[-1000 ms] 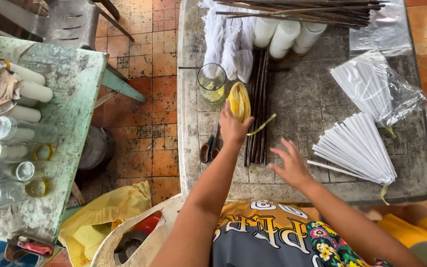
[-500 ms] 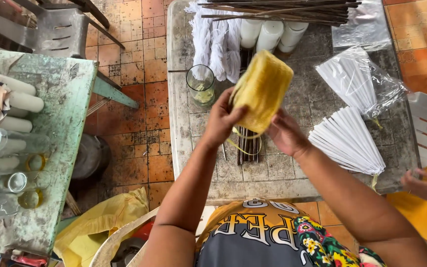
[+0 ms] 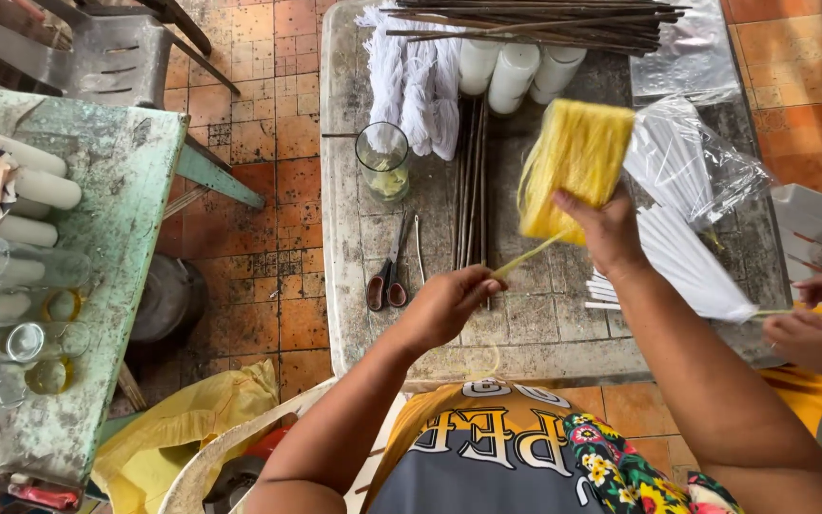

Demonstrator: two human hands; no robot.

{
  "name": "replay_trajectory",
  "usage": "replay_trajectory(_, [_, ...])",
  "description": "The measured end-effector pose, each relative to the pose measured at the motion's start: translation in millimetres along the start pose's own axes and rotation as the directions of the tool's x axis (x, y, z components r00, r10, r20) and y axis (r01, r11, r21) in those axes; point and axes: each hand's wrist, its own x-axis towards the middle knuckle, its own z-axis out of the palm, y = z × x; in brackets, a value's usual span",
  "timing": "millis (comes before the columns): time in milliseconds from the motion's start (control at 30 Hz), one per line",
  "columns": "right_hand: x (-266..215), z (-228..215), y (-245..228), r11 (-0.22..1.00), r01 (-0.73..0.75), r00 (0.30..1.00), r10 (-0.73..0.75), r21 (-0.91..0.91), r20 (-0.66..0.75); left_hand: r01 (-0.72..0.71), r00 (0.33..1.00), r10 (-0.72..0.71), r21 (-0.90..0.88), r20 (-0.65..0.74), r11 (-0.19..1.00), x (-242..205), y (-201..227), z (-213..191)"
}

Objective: Assembling decorative paper fans by attaching pleated paper to wooden sticks and securing them with yellow ribbon.

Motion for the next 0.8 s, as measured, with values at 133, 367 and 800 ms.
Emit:
replay_trajectory(133, [-30,13,-1,0.985,-0.175,0.984,0.175,-0.002,0.03,-0.043,0.998,0.047,0.078,-0.044,0.996,-5,-4,-2])
replay_trajectory(367, [-64,-30,-5,0.943,-0.33,0.794,0.306,-0.049,0.526,0.062,0.953,-0.071,0.038,0.296,0.997,-10,-47,-38])
replay_trajectory(800, [-15,-32,17,0.923,-0.381,0.883,0.383,-0.062,0.273,0.056,0.979,-0.054,-0.009,0.196,0.998,-3,-11,13])
